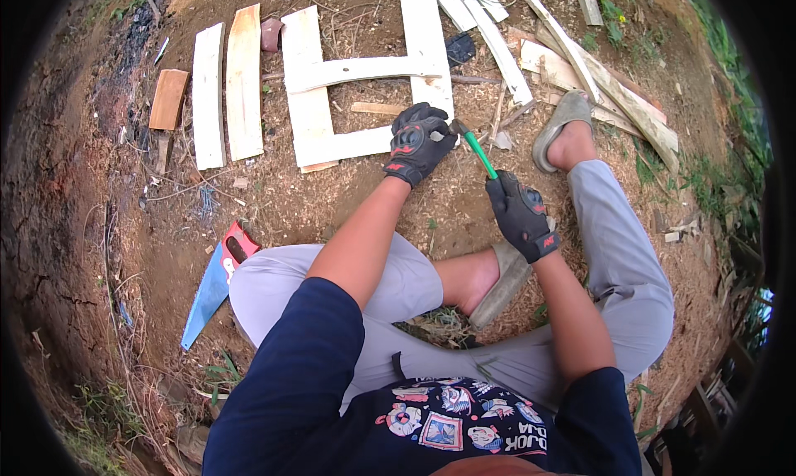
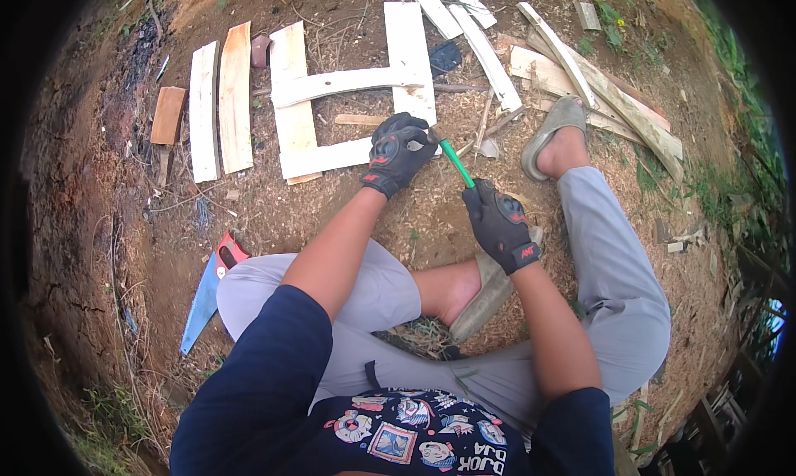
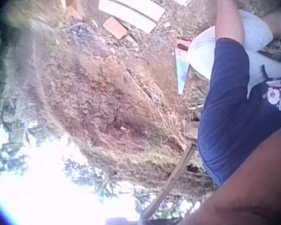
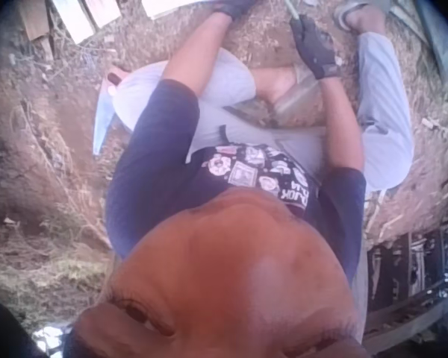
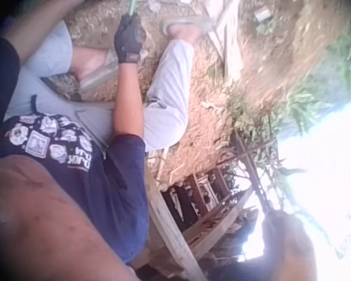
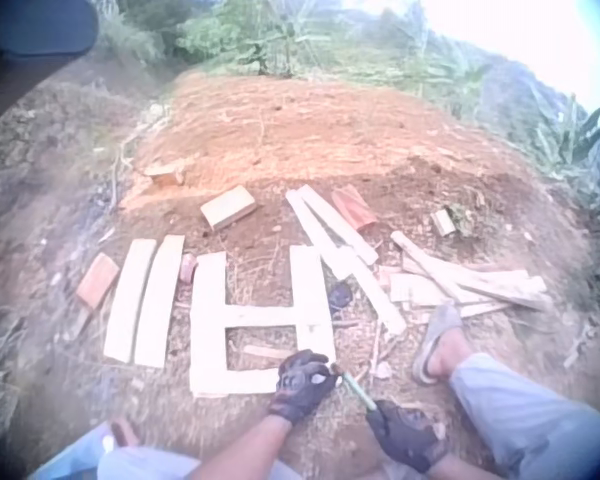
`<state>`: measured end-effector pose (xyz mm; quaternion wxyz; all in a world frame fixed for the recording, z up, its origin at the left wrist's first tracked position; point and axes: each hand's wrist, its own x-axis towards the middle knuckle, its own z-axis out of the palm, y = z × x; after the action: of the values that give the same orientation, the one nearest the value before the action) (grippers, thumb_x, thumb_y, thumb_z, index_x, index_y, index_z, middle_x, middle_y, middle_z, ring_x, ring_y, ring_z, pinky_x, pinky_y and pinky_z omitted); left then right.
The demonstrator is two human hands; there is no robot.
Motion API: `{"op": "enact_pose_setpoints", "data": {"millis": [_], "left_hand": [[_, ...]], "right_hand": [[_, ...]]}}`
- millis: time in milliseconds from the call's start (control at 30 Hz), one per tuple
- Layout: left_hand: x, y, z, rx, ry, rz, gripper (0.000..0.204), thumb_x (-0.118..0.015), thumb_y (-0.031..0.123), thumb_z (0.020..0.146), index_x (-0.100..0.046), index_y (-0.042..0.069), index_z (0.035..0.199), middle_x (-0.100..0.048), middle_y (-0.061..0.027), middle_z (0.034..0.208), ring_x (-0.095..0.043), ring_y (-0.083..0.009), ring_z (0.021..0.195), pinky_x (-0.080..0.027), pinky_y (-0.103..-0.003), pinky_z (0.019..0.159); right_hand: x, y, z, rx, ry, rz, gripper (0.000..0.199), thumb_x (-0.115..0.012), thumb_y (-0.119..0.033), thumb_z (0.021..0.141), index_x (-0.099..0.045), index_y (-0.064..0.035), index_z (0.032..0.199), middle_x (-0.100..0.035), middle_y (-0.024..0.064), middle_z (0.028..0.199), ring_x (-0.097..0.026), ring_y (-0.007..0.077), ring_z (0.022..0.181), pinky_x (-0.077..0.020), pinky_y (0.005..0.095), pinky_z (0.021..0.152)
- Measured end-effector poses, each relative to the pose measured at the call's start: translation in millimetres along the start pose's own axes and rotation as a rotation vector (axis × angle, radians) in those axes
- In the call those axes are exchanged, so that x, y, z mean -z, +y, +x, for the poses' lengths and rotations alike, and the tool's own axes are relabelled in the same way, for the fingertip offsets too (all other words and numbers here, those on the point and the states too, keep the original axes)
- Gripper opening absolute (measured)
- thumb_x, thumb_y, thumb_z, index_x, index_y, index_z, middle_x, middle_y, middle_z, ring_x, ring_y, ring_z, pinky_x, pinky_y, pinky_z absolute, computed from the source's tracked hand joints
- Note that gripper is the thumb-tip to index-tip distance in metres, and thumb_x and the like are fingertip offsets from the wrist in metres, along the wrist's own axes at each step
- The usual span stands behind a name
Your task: The person sits on the ground and assembles a wooden frame using several planks. They use a hammer to drive nails into the wood to secure the pieces together.
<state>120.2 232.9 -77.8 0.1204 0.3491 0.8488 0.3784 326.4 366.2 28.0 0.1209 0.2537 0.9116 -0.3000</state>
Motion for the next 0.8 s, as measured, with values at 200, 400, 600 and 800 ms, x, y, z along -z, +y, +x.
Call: {"op": "enact_pose_setpoints", "data": {"millis": [200, 400, 600, 800], "left_hand": [[1.4, 2.2, -3.8, -0.017, 0.006, 0.068, 0.017, -0.084, 0.033, 0.082, -0.078, 0.017, 0.084, -0.075, 0.0006, 0.120, -0.061, -0.0273, 0.125, -0.043, -0.047, 0.111], [1.5, 4.9, -3.4, 0.016, -0.004, 0.060, 0.016, -0.085, 0.033, 0.081, -0.078, 0.018, 0.079, -0.075, 0.0023, 0.121, -0.059, -0.0287, 0.128, -0.042, -0.047, 0.112], [0.3, 2.1, -6.8, -0.009, 0.021, 0.049, 0.016, -0.086, 0.031, 0.079, -0.079, 0.018, 0.078, -0.075, 0.0037, 0.121, -0.058, -0.0298, 0.132, -0.041, -0.048, 0.114], [-1.1, 0.2, -5.3, 0.003, -0.017, 0.041, 0.015, -0.087, 0.031, 0.079, -0.080, 0.018, 0.079, -0.075, 0.0035, 0.121, -0.055, -0.0302, 0.136, -0.037, -0.049, 0.118]], "right_hand": [[0.1, -5.7, -7.2, -0.016, 0.002, 0.008, 0.039, -0.047, -0.036, 0.110, -0.062, -0.0053, 0.130, -0.072, 0.0258, 0.102, -0.068, 0.0475, 0.092, -0.0518, 0.0565, 0.083], [-4.5, -3.3, -9.0, -0.020, 0.015, 0.069, 0.037, -0.048, -0.033, 0.110, -0.062, -0.0043, 0.129, -0.071, 0.0268, 0.101, -0.068, 0.0477, 0.092, -0.0514, 0.0564, 0.082], [-7.1, -3.9, -12.2, -0.061, -0.040, 0.074, 0.032, -0.048, -0.030, 0.110, -0.062, -0.0040, 0.121, -0.069, 0.0255, 0.095, -0.067, 0.0471, 0.088, -0.0507, 0.0567, 0.079], [-17.6, 2.9, -13.2, 0.004, 0.018, 0.007, 0.030, -0.048, -0.030, 0.110, -0.062, -0.0047, 0.118, -0.068, 0.0251, 0.093, -0.066, 0.0465, 0.087, -0.0504, 0.0563, 0.077]]}}
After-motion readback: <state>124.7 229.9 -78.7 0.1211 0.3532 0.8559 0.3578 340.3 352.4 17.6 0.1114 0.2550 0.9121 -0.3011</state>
